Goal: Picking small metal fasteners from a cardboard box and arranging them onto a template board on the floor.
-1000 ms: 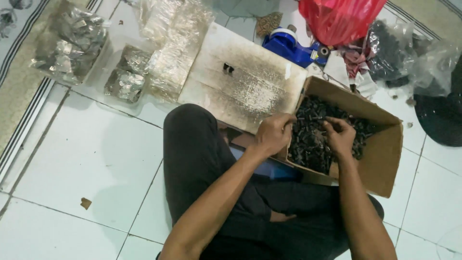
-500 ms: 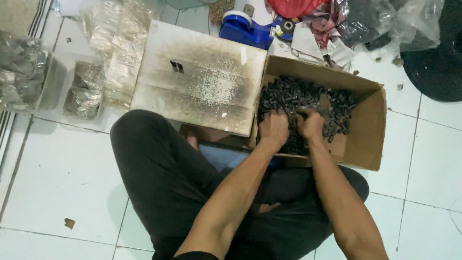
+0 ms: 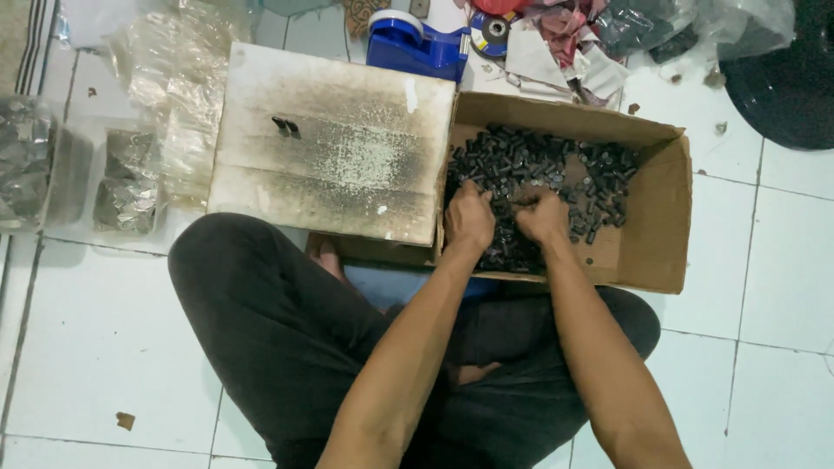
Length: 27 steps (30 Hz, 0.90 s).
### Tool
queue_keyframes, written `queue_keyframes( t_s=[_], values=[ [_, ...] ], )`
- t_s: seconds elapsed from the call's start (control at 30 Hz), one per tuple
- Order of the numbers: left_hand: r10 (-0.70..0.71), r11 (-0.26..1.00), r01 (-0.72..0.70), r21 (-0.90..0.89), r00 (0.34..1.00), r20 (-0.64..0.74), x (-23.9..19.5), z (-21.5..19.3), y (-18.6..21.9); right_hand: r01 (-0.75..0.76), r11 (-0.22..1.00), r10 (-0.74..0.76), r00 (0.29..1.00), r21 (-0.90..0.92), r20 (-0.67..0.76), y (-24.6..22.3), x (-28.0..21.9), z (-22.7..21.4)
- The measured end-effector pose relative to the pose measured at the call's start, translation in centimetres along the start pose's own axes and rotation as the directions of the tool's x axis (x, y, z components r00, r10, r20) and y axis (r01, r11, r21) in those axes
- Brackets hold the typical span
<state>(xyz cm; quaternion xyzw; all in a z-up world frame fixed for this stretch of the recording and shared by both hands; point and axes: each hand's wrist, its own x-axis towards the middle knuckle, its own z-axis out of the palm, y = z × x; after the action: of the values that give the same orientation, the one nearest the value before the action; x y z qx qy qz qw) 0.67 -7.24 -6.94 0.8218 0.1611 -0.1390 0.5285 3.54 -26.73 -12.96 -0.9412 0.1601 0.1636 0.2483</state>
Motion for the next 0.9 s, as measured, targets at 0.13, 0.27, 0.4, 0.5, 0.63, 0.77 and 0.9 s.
queue_keyframes(
  t_s=[0.13,0.27,0.4,0.5,0.63,0.77,0.9],
  values=[
    [-0.063,0.959,0.062,-0.275,0.998,0.006,-0.6,-0.3,0.1,-0.073,0.997,0.074,0.997,0.033,-0.026,-3.8,-2.6,-3.2],
    [-0.027,0.971,0.021,-0.239,0.999,-0.025,1.1,1.1,-1.4,-0.064,0.996,0.057,0.993,-0.061,-0.108,0.0,2.9,-0.8],
    [-0.107,0.93,0.091,-0.356,0.994,-0.025,3.4,3.3,-4.3,-0.047,0.992,0.034,0.994,-0.119,-0.101,-1.6,2.4,-1.5],
    [-0.194,0.9,0.171,-0.4,0.981,-0.018,3.9,4.0,-4.1,-0.006,0.995,-0.002,0.996,-0.1,-0.088,-3.9,0.7,-2.9],
    [-0.241,0.858,0.231,-0.459,0.97,0.038,4.0,4.3,-4.3,0.012,0.99,-0.016,1.0,-0.139,-0.027,-5.1,-0.4,-2.9],
    [-0.301,0.746,0.325,-0.581,0.943,0.141,2.7,1.3,-1.5,0.02,0.997,-0.02,1.0,-0.08,-0.01,-4.9,-1.4,-2.3],
    [-0.145,0.403,0.32,-0.857,0.948,0.285,1.0,1.4,0.5,0.094,0.988,-0.073,0.983,0.123,-0.168,-0.1,-1.2,-0.4]
  ],
)
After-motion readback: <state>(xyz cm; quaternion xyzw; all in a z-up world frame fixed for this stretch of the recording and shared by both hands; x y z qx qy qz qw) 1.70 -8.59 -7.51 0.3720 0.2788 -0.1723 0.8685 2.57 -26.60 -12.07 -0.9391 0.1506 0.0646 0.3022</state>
